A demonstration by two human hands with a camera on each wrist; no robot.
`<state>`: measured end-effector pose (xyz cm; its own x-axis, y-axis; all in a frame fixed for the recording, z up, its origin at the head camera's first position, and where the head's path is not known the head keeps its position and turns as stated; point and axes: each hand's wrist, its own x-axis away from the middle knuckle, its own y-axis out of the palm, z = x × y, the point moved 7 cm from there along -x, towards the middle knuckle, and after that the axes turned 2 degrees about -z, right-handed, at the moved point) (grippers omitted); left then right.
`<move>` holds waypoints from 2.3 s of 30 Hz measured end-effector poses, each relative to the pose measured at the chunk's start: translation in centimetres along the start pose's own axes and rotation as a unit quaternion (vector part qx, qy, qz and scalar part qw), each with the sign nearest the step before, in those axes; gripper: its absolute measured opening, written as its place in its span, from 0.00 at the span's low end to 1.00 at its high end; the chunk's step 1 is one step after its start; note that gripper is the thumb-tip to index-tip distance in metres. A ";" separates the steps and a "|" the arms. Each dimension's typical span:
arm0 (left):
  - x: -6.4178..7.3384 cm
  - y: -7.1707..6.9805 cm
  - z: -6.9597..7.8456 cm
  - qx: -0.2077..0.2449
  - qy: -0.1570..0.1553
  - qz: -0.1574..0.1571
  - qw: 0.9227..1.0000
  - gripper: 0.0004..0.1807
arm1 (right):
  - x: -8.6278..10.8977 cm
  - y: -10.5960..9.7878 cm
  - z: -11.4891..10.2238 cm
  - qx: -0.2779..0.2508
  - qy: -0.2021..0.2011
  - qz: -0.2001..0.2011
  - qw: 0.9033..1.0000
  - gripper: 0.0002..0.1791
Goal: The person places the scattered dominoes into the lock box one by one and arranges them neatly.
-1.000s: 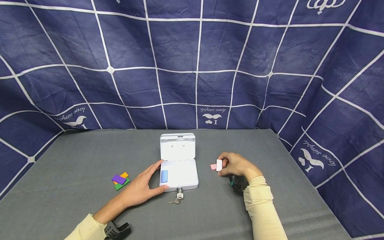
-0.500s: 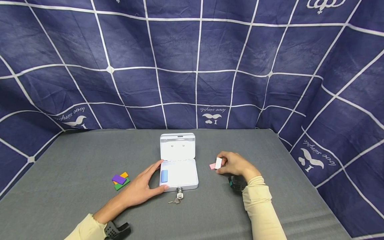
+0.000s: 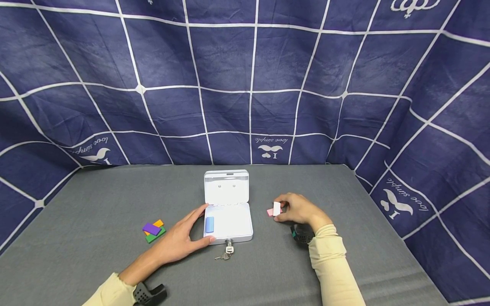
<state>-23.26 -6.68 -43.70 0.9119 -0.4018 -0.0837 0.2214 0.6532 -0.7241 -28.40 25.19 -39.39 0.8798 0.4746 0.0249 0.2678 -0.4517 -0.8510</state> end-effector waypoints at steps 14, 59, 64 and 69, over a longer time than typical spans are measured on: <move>0.0 0.0 0.1 -0.004 0.002 0.000 1.000 0.54 | 0.1 -0.4 0.0 -0.003 -0.013 0.012 1.000 0.26; 0.1 0.1 0.0 -0.005 0.000 0.005 1.000 0.53 | 0.1 -0.5 0.2 -0.019 -0.018 -0.013 1.000 0.21; 0.1 0.1 0.0 -0.004 0.000 0.005 1.000 0.54 | 0.1 -0.6 0.1 -0.017 -0.015 -0.010 1.000 0.21; 0.0 0.1 0.0 -0.006 -0.001 0.005 1.000 0.53 | 0.1 -0.7 -0.1 -0.015 -0.013 -0.005 1.000 0.21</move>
<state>-23.24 -6.68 -43.77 0.9145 -0.3943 -0.0906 0.2075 0.6493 -0.7317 -28.47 25.52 -38.73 0.8668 0.4983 0.0201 0.2885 -0.4682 -0.8352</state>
